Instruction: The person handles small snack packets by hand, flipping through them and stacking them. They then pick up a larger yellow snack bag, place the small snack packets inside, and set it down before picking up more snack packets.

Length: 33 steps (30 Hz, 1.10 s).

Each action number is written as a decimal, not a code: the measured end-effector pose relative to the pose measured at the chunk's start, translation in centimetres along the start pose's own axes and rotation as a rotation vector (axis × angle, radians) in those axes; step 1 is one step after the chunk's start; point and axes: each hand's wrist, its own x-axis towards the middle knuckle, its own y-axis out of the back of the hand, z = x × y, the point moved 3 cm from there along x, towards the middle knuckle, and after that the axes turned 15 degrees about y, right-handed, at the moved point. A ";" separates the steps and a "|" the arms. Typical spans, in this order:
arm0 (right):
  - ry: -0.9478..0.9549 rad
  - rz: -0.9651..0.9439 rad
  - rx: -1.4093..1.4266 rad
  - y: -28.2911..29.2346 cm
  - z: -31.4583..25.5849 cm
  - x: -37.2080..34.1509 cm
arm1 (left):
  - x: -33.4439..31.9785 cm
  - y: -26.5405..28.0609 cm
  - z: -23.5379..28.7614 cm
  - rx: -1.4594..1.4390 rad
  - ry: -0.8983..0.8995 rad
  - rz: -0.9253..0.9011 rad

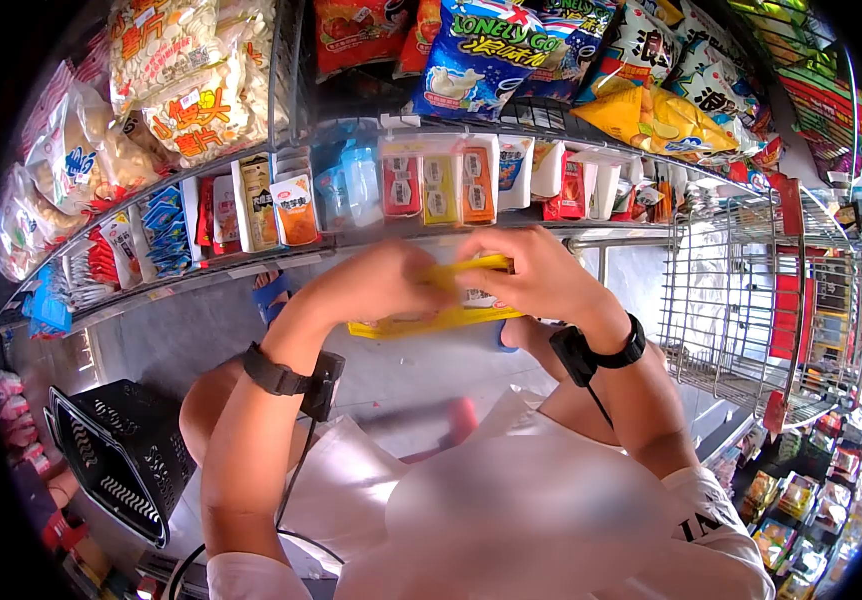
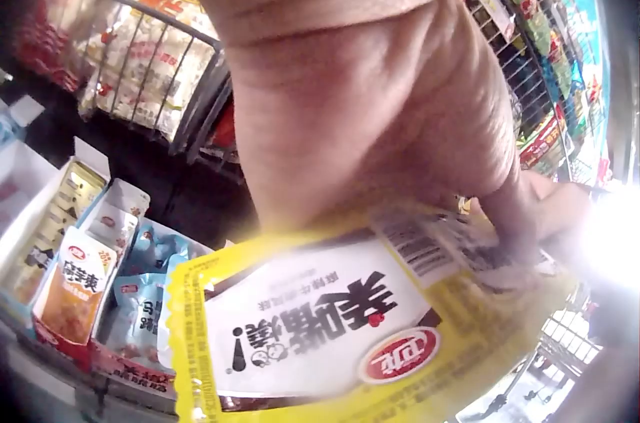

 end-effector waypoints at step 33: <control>0.126 0.038 -0.105 -1.4 0.9 0.7 | 1.3 -1.2 -1.7 -0.087 -0.122 0.109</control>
